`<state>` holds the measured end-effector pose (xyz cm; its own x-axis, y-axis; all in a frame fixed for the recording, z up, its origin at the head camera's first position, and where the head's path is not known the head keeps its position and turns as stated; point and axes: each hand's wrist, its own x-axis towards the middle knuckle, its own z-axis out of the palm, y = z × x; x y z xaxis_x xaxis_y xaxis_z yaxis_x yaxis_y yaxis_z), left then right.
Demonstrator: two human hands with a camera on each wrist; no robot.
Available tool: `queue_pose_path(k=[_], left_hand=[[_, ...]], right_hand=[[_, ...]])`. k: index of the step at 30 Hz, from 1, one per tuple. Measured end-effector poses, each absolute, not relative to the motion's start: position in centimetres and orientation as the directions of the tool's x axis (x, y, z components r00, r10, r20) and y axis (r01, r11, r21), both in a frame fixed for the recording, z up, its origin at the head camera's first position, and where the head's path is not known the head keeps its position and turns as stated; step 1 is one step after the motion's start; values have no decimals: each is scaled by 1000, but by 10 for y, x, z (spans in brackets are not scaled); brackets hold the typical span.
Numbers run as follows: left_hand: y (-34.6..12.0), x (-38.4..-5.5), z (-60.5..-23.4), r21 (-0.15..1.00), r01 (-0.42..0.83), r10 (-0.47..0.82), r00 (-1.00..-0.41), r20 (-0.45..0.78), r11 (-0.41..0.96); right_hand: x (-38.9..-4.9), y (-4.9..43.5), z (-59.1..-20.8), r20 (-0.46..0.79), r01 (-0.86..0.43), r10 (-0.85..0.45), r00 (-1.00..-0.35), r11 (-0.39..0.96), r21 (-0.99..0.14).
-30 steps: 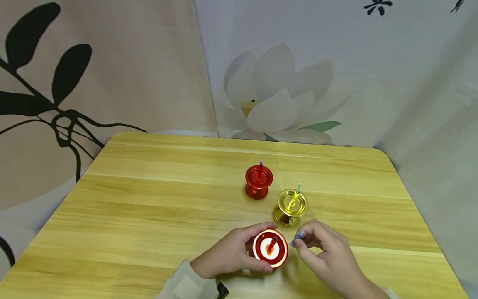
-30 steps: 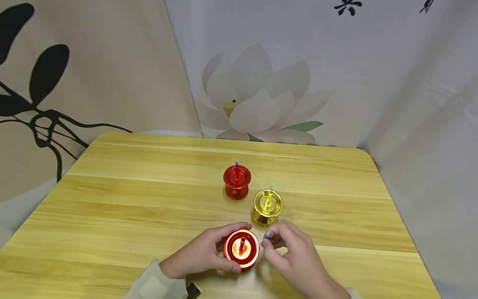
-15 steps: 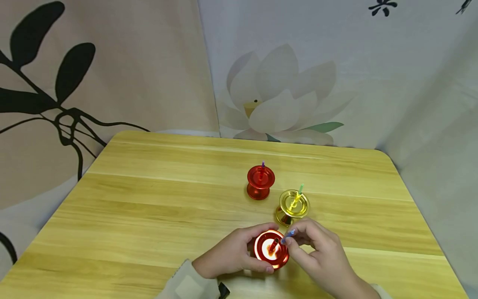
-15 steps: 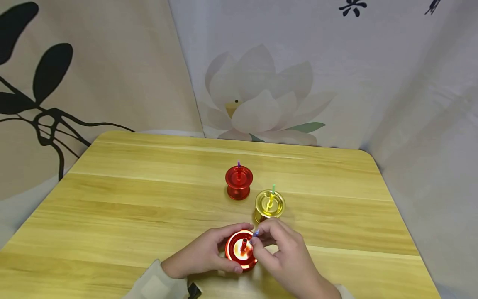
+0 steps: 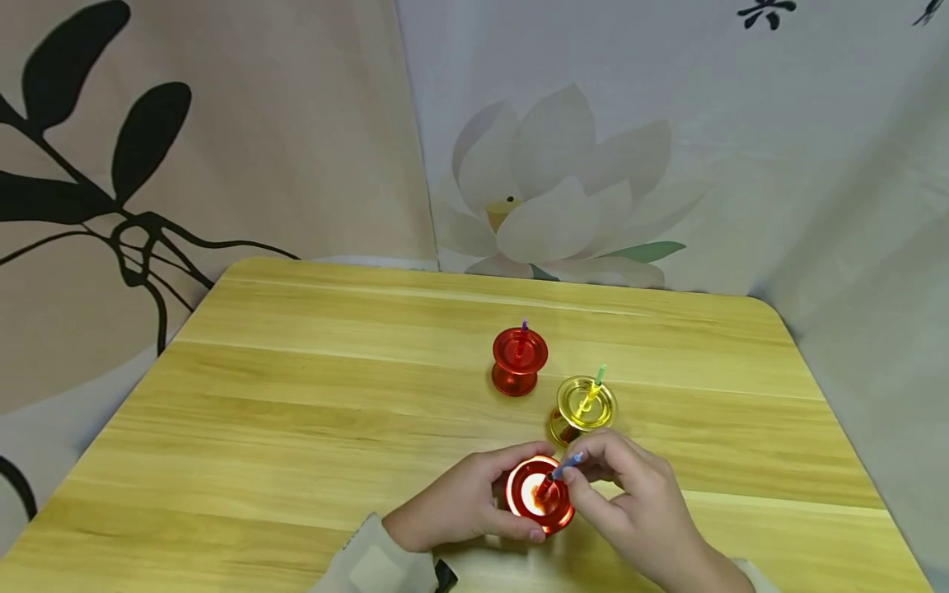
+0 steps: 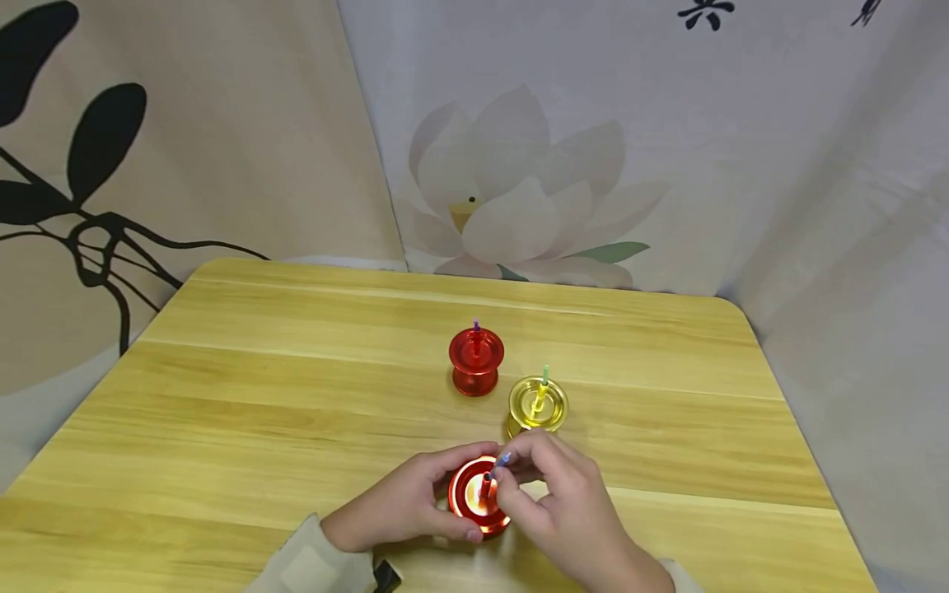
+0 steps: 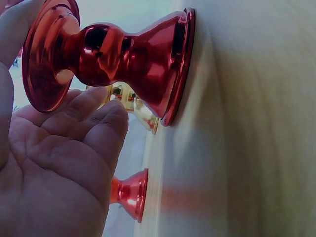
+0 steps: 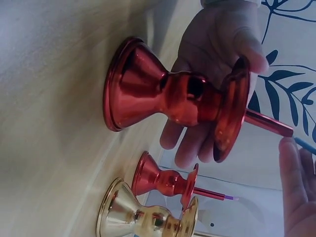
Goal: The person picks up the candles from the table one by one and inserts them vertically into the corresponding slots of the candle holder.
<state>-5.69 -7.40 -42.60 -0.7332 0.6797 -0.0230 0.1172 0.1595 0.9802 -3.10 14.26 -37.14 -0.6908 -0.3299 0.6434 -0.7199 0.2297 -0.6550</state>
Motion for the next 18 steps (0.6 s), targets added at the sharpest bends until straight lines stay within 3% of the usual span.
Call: queue_pose_path(k=[18], left_hand=[[-74, -58, -428, 977, 147, 690, -724, 1, 153]], right_hand=[[-32, 141, -370, 604, -701, -358, -712, 312, -641]])
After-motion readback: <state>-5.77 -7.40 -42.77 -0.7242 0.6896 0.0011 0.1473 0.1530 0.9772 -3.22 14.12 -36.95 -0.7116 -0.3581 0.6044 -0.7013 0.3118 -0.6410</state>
